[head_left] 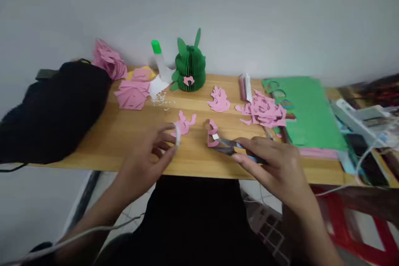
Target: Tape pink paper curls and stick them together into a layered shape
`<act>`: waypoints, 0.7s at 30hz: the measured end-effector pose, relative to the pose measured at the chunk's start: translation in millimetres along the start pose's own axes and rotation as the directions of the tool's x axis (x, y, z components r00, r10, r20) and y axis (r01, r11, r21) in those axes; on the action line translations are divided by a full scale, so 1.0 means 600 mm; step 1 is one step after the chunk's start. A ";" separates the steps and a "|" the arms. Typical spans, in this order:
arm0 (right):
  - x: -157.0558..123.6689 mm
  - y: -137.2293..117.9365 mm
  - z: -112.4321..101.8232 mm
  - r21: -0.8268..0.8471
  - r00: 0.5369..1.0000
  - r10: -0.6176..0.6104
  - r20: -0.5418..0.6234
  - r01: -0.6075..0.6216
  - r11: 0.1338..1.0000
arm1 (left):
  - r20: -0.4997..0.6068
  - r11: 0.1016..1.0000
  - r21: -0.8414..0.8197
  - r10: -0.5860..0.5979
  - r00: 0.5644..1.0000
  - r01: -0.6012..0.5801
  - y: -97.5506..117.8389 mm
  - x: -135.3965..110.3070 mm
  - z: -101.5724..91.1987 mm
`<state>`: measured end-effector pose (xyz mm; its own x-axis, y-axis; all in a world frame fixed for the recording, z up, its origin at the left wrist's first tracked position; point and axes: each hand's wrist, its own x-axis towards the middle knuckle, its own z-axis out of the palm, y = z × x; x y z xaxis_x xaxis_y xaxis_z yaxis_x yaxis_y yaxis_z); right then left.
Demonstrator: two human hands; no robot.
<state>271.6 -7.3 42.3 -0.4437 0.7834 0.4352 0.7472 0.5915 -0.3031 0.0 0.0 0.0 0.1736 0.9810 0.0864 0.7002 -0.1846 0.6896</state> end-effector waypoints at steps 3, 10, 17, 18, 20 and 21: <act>0.009 0.003 0.007 -0.104 0.995 -0.085 -0.051 0.079 0.991 | -0.125 0.891 0.434 -0.085 0.988 0.131 -0.056 0.017 -0.015; 0.017 0.003 0.016 -0.227 0.987 -0.143 -0.078 0.122 0.966 | -0.046 0.805 0.592 0.010 0.999 0.019 -0.094 0.060 -0.015; 0.015 -0.004 0.009 -0.210 0.988 -0.151 -0.024 0.143 0.967 | -0.147 0.589 0.397 0.798 0.584 -0.704 0.027 0.058 -0.014; 0.014 -0.005 0.009 -0.215 0.989 -0.148 -0.022 0.140 0.966 | -0.134 0.569 0.376 0.815 0.564 -0.731 0.039 0.058 -0.017; 0.012 -0.006 0.008 -0.224 0.989 -0.146 -0.019 0.138 0.965 | -0.112 0.562 0.334 0.821 0.560 -0.757 0.054 0.060 -0.020; 0.010 -0.006 0.007 -0.227 0.989 -0.145 -0.017 0.137 0.964 | -0.101 0.569 0.314 0.816 0.569 -0.760 0.059 0.061 -0.022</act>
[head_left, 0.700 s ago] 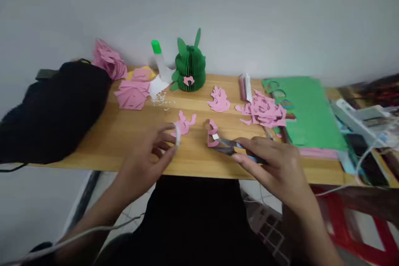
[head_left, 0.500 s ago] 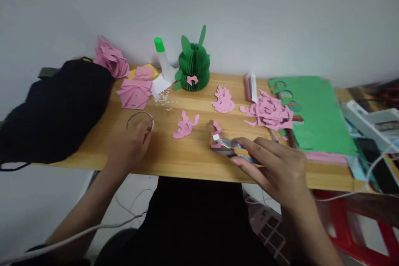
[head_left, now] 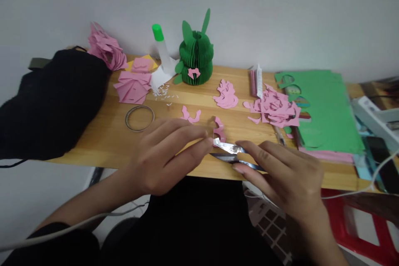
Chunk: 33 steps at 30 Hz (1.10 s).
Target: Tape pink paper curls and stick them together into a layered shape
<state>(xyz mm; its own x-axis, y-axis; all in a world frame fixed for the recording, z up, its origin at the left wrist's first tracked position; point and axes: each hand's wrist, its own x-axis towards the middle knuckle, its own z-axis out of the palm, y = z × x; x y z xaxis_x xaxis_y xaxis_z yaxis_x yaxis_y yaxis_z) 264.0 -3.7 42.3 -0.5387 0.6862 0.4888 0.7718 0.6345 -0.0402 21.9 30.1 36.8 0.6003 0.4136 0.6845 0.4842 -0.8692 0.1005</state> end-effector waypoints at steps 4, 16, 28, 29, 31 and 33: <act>-0.004 -0.001 -0.002 -0.008 1.000 -0.002 0.002 0.002 1.000 | 0.021 0.999 -0.037 0.021 1.000 -0.020 0.001 0.012 -0.002; -0.019 0.000 0.002 0.251 0.973 0.231 0.023 -0.229 0.941 | 0.085 0.815 -0.404 -0.418 0.905 0.415 0.017 0.015 -0.003; 0.015 -0.052 0.072 0.873 0.561 0.702 0.439 -0.452 -0.185 | 0.505 -0.163 -0.809 -0.685 0.526 0.565 0.057 -0.001 0.060; 0.016 -0.052 0.070 0.870 0.562 0.698 0.444 -0.456 -0.187 | 0.490 -0.132 -0.810 -0.688 0.535 0.572 0.058 -0.004 0.062; 0.016 -0.051 0.068 0.866 0.557 0.700 0.447 -0.467 -0.180 | 0.482 -0.105 -0.805 -0.690 0.539 0.584 0.058 -0.007 0.065; 0.016 -0.050 0.068 0.864 0.548 0.711 0.441 -0.474 -0.170 | 0.480 -0.099 -0.805 -0.689 0.543 0.585 0.058 -0.009 0.068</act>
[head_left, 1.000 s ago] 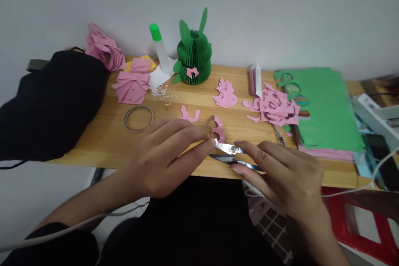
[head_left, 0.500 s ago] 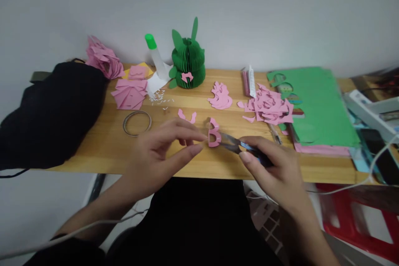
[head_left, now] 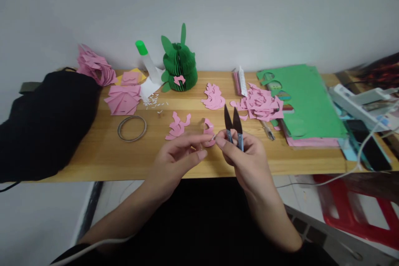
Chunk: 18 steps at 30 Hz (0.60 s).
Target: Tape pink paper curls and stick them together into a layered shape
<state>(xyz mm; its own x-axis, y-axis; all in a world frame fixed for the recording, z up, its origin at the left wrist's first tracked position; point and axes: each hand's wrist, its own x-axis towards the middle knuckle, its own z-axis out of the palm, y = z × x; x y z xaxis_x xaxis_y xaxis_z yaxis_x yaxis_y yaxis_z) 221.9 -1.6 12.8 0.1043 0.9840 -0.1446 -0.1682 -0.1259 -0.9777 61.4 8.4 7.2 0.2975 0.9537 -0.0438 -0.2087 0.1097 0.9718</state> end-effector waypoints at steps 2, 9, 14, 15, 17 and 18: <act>0.001 0.000 0.000 0.002 1.000 0.001 -0.007 -0.001 1.000 | 0.011 1.000 0.007 0.009 1.000 -0.009 -0.002 0.000 0.001; 0.000 -0.001 0.001 0.023 1.000 0.003 -0.026 -0.003 1.000 | 0.059 0.950 0.237 0.195 0.979 -0.204 0.001 0.003 0.003; 0.004 -0.004 -0.002 -0.026 0.999 -0.025 0.021 0.025 0.999 | 0.107 0.848 0.382 0.354 0.929 -0.367 0.003 0.003 0.003; 0.004 -0.005 -0.003 -0.029 0.999 -0.018 0.031 0.019 0.999 | 0.112 0.835 0.394 0.371 0.922 -0.384 0.003 0.003 0.003; 0.006 -0.005 -0.004 -0.026 0.999 -0.004 0.043 0.005 1.000 | 0.127 0.810 0.422 0.391 0.912 -0.407 0.004 0.003 0.003; 0.006 -0.004 -0.005 -0.023 0.999 0.000 0.049 0.001 1.000 | 0.132 0.797 0.438 0.400 0.907 -0.415 0.005 0.003 0.004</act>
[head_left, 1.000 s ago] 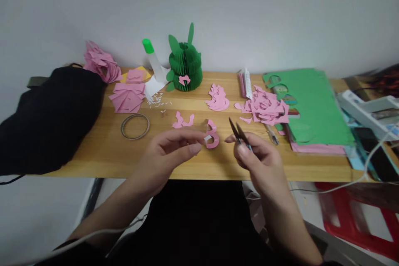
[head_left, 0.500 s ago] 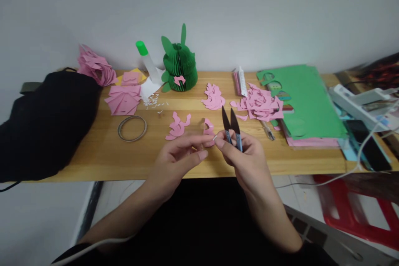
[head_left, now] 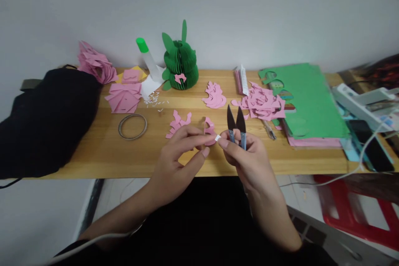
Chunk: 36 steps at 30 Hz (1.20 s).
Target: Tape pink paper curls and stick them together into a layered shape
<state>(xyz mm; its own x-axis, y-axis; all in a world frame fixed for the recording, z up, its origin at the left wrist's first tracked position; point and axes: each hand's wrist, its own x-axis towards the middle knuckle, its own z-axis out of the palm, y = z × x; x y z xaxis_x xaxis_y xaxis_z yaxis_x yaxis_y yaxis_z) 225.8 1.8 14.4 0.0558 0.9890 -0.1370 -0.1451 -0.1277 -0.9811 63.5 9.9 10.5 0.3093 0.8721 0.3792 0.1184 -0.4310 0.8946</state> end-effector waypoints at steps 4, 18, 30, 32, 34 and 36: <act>0.000 -0.001 -0.004 -0.014 1.000 0.017 0.015 -0.016 1.000 | -0.010 0.996 0.091 0.020 1.000 -0.019 0.008 0.005 -0.003; -0.005 -0.017 -0.016 -0.130 0.990 0.058 0.125 -0.042 0.991 | 0.176 0.979 0.027 -0.201 0.964 0.200 0.020 0.038 -0.025; -0.015 -0.004 -0.013 -0.055 0.996 -0.050 0.069 0.054 0.997 | 0.153 0.959 -0.064 -0.264 0.952 0.276 0.012 0.041 -0.027; -0.025 0.012 -0.011 0.001 0.997 -0.072 0.007 0.072 0.997 | 0.076 0.939 -0.160 -0.296 0.952 0.305 0.005 0.044 -0.023; -0.033 0.027 -0.009 -0.016 0.999 -0.048 0.009 0.048 0.999 | -0.003 0.915 -0.259 -0.320 0.947 0.309 -0.002 0.046 -0.018; -0.038 0.035 -0.007 0.007 0.999 0.000 0.048 0.000 1.000 | -0.059 0.897 -0.325 -0.336 0.940 0.300 -0.007 0.046 -0.014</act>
<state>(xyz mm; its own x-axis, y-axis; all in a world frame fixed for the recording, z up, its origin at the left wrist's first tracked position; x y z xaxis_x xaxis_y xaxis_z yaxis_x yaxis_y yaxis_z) 225.7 -23.5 -3.6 0.0082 0.9915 -0.1300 -0.1525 -0.1272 -0.9801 63.5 38.0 19.1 0.1951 0.9783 0.0701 -0.1078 -0.0496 0.9929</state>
